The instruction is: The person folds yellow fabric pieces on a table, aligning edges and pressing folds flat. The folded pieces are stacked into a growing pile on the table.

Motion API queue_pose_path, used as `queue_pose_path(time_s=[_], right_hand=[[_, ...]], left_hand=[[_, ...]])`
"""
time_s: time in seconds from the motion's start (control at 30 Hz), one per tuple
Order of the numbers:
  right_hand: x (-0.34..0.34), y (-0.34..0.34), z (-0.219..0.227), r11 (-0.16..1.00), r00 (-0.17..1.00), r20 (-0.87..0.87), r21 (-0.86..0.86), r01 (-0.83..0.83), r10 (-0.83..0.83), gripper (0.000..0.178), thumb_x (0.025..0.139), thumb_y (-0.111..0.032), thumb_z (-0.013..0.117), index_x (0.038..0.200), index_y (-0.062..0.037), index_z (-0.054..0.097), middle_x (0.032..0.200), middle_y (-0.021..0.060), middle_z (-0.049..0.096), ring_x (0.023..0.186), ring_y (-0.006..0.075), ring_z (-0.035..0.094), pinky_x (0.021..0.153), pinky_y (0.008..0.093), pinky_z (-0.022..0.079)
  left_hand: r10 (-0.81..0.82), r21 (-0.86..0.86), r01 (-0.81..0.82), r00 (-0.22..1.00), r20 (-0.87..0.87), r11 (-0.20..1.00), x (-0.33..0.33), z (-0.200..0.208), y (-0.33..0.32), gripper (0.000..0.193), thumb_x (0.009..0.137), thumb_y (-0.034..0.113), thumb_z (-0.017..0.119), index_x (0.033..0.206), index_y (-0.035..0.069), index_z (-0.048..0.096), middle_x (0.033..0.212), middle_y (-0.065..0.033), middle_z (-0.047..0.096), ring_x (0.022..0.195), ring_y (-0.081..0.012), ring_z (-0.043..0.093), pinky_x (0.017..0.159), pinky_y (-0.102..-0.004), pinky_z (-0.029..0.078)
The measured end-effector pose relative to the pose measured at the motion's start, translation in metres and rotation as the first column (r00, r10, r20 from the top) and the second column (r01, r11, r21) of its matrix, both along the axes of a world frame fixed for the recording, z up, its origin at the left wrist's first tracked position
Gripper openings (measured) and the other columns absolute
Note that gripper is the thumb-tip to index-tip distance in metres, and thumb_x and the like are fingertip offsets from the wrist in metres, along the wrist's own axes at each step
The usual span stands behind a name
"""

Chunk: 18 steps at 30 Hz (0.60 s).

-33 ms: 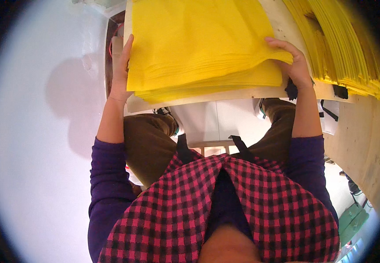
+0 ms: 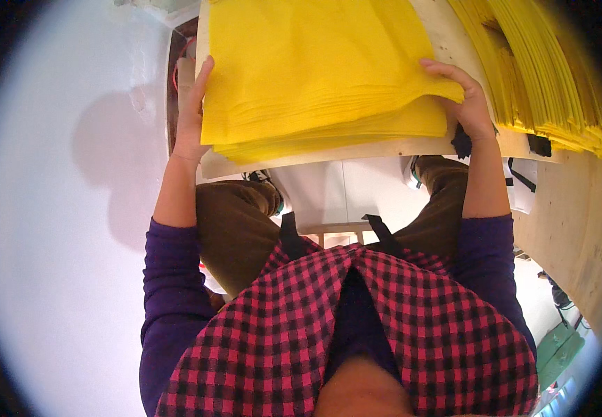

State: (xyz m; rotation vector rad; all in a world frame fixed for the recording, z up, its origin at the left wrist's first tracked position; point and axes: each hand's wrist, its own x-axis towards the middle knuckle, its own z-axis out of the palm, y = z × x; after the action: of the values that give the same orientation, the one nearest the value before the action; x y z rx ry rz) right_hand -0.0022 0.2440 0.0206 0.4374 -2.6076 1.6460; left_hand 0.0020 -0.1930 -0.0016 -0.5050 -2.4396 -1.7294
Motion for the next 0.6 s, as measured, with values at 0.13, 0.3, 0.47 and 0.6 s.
queue_pose_path(time_s=[0.13, 0.3, 0.47, 0.6], right_hand=[[-0.005, 0.006, -0.005, 0.998, 0.997, -0.043, 0.006, -0.059, 0.059, 0.033, 0.071, 0.011, 0.065, 0.100, -0.0048, 0.065, 0.119, 0.0051, 0.063, 0.117, 0.0189, 0.054, 0.102, 0.0304, 0.039], [-0.006, 0.006, -0.005, 0.994, 0.985, -0.154, 0.088, -0.066, 0.079, 0.030, 0.073, 0.012, 0.064, 0.098, -0.0055, 0.066, 0.110, 0.0050, 0.065, 0.111, 0.0184, 0.056, 0.098, 0.0291, 0.042], [-0.006, -0.005, -0.006, 0.962, 0.946, 0.243, -0.116, 0.249, -0.215, 0.020, 0.083, -0.001, 0.064, 0.103, -0.0042, 0.065, 0.098, 0.0030, 0.067, 0.090, 0.0116, 0.062, 0.082, 0.0250, 0.049], [-0.016, -0.011, -0.014, 0.939, 0.955, 0.207, -0.227, 0.259, -0.214, 0.021, 0.088, -0.010, 0.063, 0.107, -0.0031, 0.063, 0.093, 0.0012, 0.067, 0.080, 0.0090, 0.061, 0.074, 0.0245, 0.051]], left_hand=[[-0.099, -0.346, 0.009, 0.965, -0.244, 0.938, -0.006, -0.005, -0.012, 0.048, 0.077, 0.010, 0.067, 0.124, 0.014, 0.058, 0.135, -0.0068, 0.051, 0.135, -0.0246, 0.035, 0.112, -0.0385, 0.024], [-0.181, -0.406, 0.076, 0.957, -0.228, 0.911, -0.011, -0.010, -0.025, 0.033, 0.078, 0.011, 0.063, 0.111, 0.014, 0.066, 0.121, -0.0072, 0.062, 0.131, -0.0265, 0.041, 0.114, -0.0434, 0.017], [-0.140, -0.304, 0.089, 0.978, -0.152, 0.949, -0.017, -0.006, -0.026, 0.029, 0.082, 0.005, 0.057, 0.109, 0.010, 0.067, 0.116, -0.0088, 0.064, 0.126, -0.0249, 0.047, 0.114, -0.0440, 0.017], [0.067, -0.163, -0.073, 0.997, -0.041, 0.984, -0.016, -0.005, -0.025, 0.026, 0.085, 0.004, 0.056, 0.110, 0.005, 0.066, 0.109, -0.0090, 0.066, 0.108, -0.0177, 0.058, 0.107, -0.0342, 0.030]])
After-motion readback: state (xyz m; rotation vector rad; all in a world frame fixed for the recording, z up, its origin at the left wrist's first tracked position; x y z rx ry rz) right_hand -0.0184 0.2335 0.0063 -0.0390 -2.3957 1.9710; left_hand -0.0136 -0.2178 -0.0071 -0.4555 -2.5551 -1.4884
